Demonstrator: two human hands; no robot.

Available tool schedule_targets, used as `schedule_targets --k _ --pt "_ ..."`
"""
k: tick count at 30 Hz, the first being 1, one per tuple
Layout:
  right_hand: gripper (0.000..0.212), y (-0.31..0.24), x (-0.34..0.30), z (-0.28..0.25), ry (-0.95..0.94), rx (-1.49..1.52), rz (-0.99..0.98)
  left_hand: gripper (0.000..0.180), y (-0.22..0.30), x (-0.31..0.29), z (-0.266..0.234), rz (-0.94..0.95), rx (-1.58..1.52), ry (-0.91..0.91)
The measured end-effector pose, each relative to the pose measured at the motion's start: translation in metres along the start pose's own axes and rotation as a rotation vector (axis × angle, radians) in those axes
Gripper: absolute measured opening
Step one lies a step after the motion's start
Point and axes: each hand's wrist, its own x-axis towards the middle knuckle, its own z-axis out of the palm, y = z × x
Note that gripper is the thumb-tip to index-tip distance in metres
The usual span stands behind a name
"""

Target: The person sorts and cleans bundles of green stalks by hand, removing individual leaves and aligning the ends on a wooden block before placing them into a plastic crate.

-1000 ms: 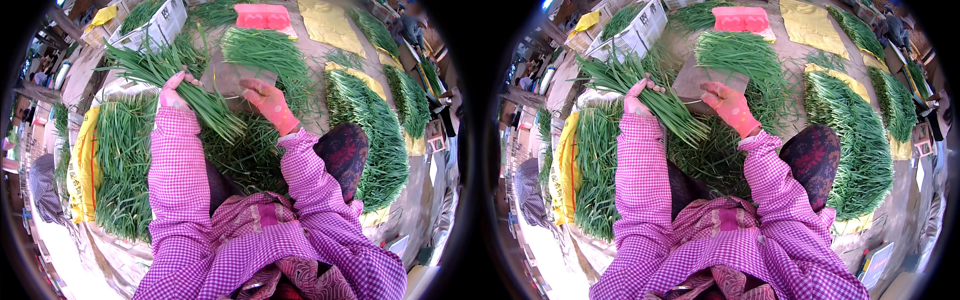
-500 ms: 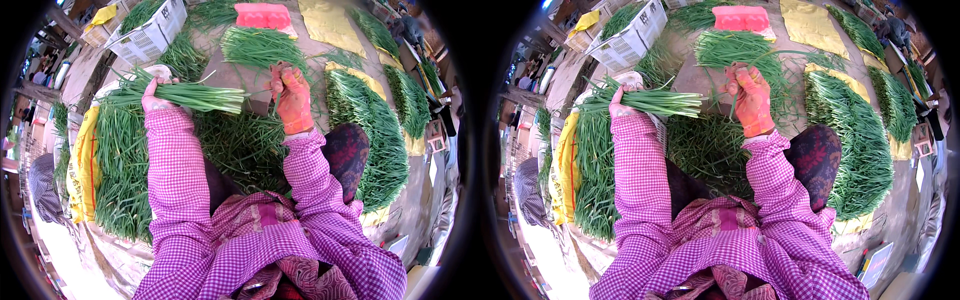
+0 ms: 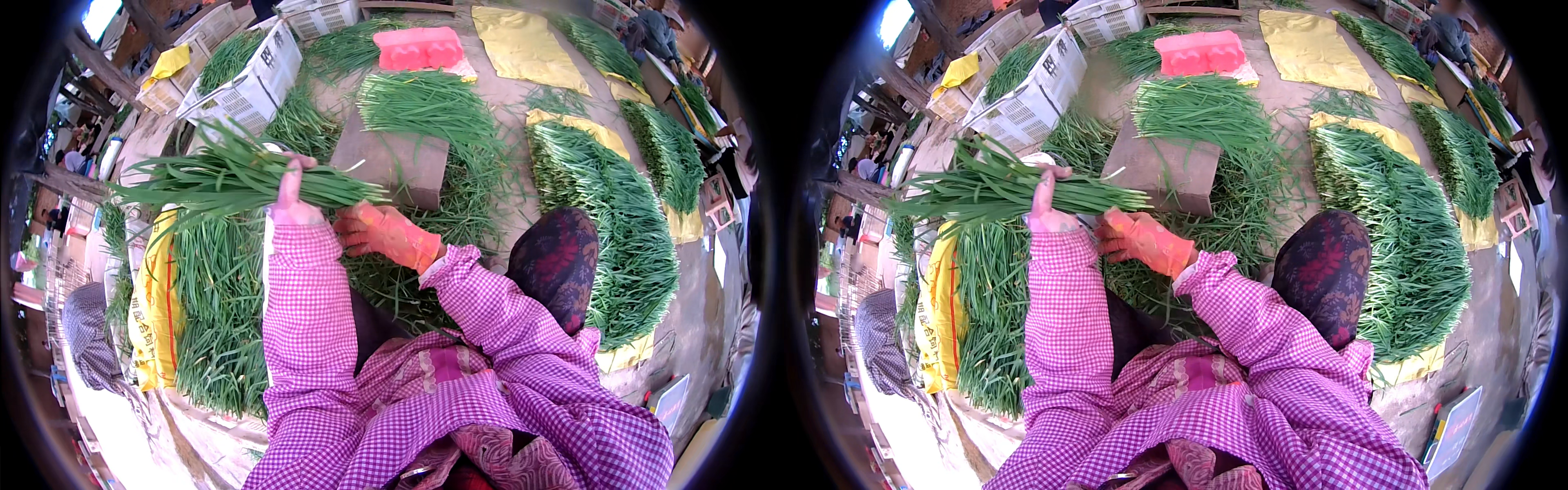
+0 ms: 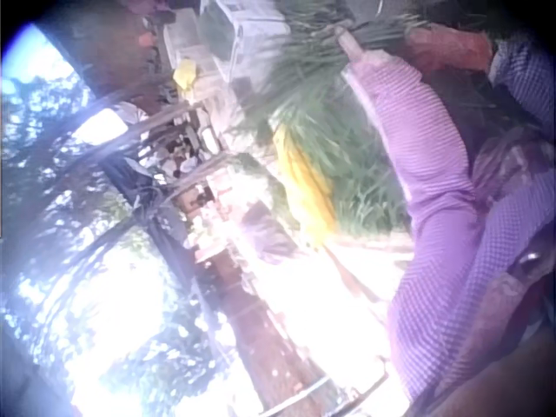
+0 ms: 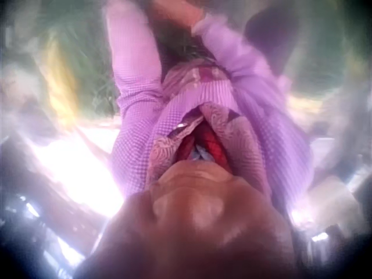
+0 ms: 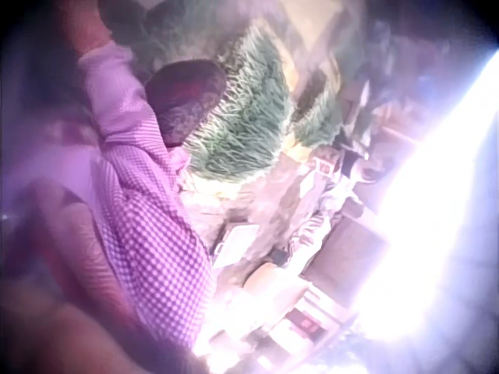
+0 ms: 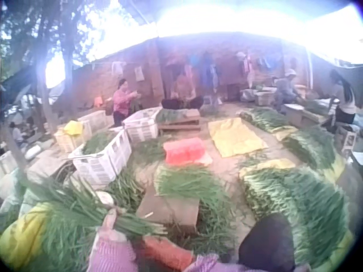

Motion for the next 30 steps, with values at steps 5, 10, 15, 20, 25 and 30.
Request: schedule_targets --k 5,10,15,20,25,30 --pt "0.062 -0.001 0.013 -0.005 -0.199 0.892 -0.075 0.020 -0.047 0.023 -0.026 0.795 0.607 -1.243" --pt "0.042 -0.023 -0.008 -0.042 -0.278 0.904 -0.001 0.035 -0.047 -0.050 -0.017 0.997 1.221 -0.977" --pt "0.037 -0.054 -0.034 -0.048 0.152 0.363 -0.338 0.048 -0.031 -0.067 -0.047 0.511 0.843 -0.465" --pt "0.025 -0.061 -0.037 -0.010 0.340 0.435 -0.361 0.060 -0.034 -0.063 -0.055 -0.487 0.012 -0.155" --pt "0.038 -0.039 -0.016 0.031 0.259 0.227 -0.384 0.045 -0.129 -0.085 -0.133 -0.607 0.378 -0.449" --pt "0.044 -0.039 -0.012 0.024 0.214 -0.121 -0.364 0.031 -0.074 -0.097 -0.100 -0.773 0.370 -0.424"
